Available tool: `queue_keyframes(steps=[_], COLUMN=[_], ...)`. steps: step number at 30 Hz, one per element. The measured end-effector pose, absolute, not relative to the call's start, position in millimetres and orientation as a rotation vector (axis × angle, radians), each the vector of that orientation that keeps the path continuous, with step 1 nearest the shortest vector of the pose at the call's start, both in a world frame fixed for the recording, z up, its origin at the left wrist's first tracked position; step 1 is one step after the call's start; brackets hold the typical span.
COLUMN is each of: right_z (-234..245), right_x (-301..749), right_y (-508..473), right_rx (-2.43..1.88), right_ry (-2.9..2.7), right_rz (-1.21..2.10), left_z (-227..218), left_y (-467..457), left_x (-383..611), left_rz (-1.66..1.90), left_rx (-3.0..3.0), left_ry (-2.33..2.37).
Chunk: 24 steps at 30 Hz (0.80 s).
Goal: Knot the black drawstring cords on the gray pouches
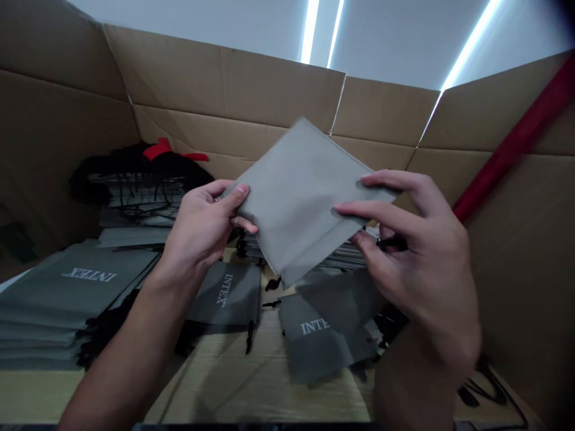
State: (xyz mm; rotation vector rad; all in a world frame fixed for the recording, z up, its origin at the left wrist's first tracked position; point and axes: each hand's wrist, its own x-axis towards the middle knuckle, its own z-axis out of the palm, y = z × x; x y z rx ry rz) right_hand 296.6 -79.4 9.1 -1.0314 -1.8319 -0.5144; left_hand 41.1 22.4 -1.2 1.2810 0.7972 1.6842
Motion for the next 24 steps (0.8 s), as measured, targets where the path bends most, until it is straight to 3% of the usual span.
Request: queue_keyframes(steps=[3, 6, 13, 19, 24], right_z=[8, 6, 11, 10, 7], right_x=[292, 293, 295, 299, 294], right_y=[-74, -70, -65, -66, -64], right_rx=[-1.019, -1.151, -1.567, -1.577, -1.615], right_ry=[-1.839, -1.882, -1.756, -1.878, -1.816], right_rz=[-0.508, -0.458, -0.202, -0.038, -0.125], left_z=[-3, -3, 0, -4, -16], left_y=[21, 10, -24, -17, -19], left_x=[37, 31, 22, 44, 69], left_rz=[1.474, 1.499, 1.161, 1.577, 2.085], left_rx=[1.563, 1.954, 2.263, 1.813, 1.493], left_ry=[0.988, 1.153, 0.791, 0.703, 0.812])
